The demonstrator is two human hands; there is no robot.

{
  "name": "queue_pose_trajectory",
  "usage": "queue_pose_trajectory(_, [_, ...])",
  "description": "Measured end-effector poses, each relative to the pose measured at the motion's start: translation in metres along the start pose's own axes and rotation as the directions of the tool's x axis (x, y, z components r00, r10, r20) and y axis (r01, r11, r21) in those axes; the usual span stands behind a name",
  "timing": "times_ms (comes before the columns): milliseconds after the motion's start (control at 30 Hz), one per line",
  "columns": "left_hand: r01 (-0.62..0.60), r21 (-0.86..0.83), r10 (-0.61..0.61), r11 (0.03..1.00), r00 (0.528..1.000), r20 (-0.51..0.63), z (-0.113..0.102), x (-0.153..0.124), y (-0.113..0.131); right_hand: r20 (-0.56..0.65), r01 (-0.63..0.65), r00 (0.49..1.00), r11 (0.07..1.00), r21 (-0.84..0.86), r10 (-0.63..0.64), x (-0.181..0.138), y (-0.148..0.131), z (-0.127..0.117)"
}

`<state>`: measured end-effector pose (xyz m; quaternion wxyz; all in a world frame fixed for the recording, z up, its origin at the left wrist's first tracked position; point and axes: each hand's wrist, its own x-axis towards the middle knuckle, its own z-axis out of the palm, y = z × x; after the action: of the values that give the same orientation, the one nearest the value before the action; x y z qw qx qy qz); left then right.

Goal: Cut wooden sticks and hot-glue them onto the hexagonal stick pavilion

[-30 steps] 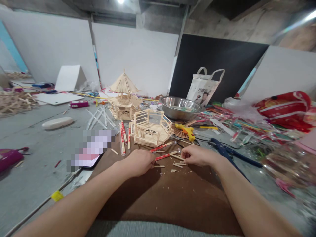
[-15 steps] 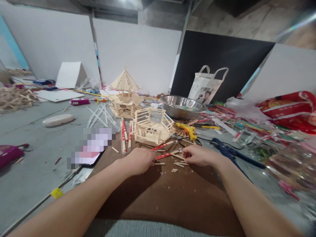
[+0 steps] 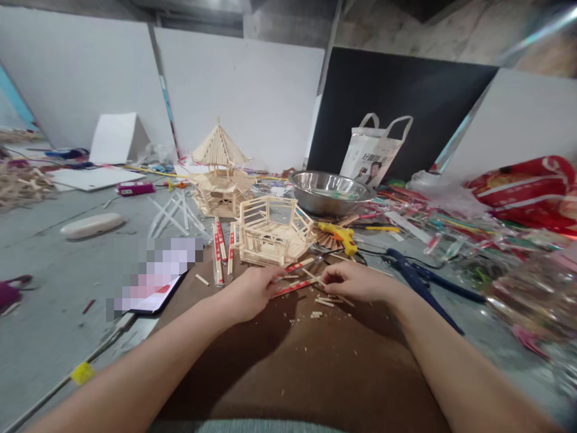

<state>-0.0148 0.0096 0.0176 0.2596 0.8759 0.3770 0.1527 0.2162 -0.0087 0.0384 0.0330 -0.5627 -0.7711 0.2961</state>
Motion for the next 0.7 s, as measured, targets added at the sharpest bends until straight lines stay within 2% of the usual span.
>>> queue_pose_trajectory(100, [0.124,-0.18,-0.102,0.976,0.987,0.124,-0.001,-0.001,0.005,0.008,0.016,1.0,0.996,0.089,-0.017,-0.001,-0.004,0.001])
queue_pose_trajectory(200, [0.247,-0.286,-0.186,0.926,0.956,0.225,0.0,-0.001,0.006,0.039,0.0,0.999,0.986,0.166,-0.006,-0.002,-0.007,0.002])
queue_pose_trajectory(333, [0.226,-0.325,-0.156,0.918,0.961,0.227,0.003,0.001,0.004,0.012,0.05,0.999,0.987,0.154,-0.052,0.0,-0.011,0.005])
queue_pose_trajectory(433, [0.222,-0.35,-0.154,0.91,0.965,0.213,0.009,0.002,0.0,0.031,0.015,0.999,0.987,0.162,-0.02,0.002,-0.012,0.008])
queue_pose_trajectory(600, [0.202,-0.357,-0.123,0.912,0.965,0.232,0.014,0.003,-0.003,0.037,0.02,0.999,0.953,0.303,-0.033,0.006,-0.008,0.01])
queue_pose_trajectory(700, [0.226,-0.383,-0.149,0.896,0.964,0.222,0.01,0.003,-0.001,0.064,-0.009,0.998,0.915,0.403,-0.018,0.004,-0.006,0.009])
